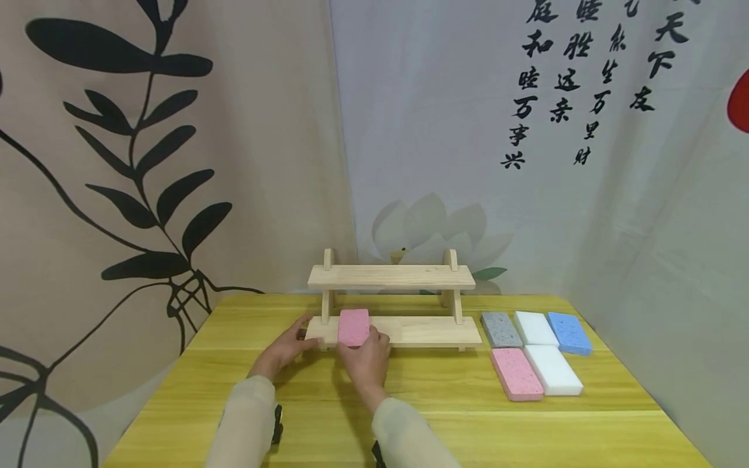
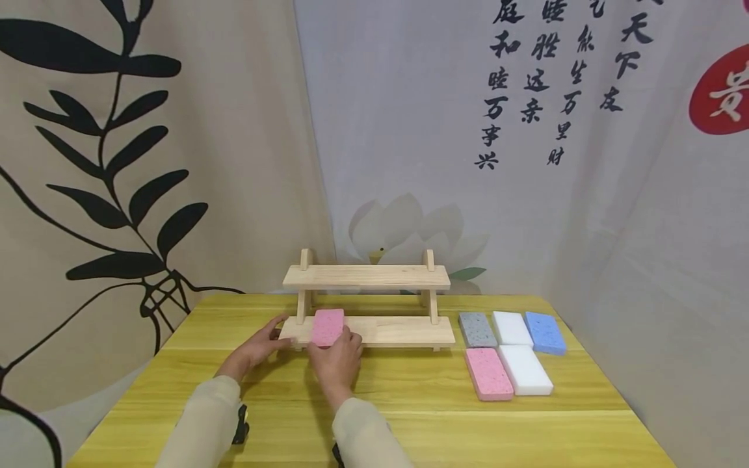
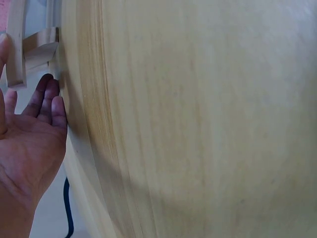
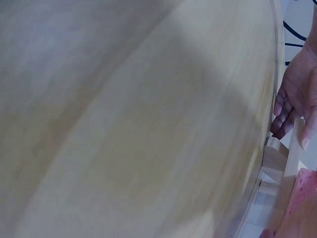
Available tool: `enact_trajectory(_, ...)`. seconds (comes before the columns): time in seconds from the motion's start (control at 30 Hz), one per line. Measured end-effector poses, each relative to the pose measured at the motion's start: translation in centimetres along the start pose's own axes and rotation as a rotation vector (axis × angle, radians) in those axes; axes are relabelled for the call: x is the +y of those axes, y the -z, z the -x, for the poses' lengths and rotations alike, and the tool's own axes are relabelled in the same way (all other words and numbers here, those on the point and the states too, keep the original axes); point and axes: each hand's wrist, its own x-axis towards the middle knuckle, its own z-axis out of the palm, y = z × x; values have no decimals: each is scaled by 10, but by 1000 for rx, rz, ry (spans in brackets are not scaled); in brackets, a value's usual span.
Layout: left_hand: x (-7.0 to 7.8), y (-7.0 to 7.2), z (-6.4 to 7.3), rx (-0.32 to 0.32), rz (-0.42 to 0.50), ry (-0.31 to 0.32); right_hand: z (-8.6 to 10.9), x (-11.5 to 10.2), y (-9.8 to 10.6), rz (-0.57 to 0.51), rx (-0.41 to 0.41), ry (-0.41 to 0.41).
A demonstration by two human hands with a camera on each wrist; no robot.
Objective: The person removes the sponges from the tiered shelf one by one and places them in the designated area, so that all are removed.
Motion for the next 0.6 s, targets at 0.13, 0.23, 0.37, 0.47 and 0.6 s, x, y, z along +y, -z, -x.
enact_trajectory(0.13,2,-1,0,2,-6,8,-1,2,3,2,-7,3)
enact_trajectory(0.23,2,-1,1,6,-5,13,-2,2,5,-3,-13,14)
enact_trajectory(0.37,3,-1,1,10,-7,14,-4,4,9,-17,-19,17)
enact_trajectory(0.47,2,-1,1,7,-11,11,-7,7,10,-17,-24,11)
enact_trajectory(0.6,1,0,1,8,-5,8,-10,12,13,-10,-36,7)
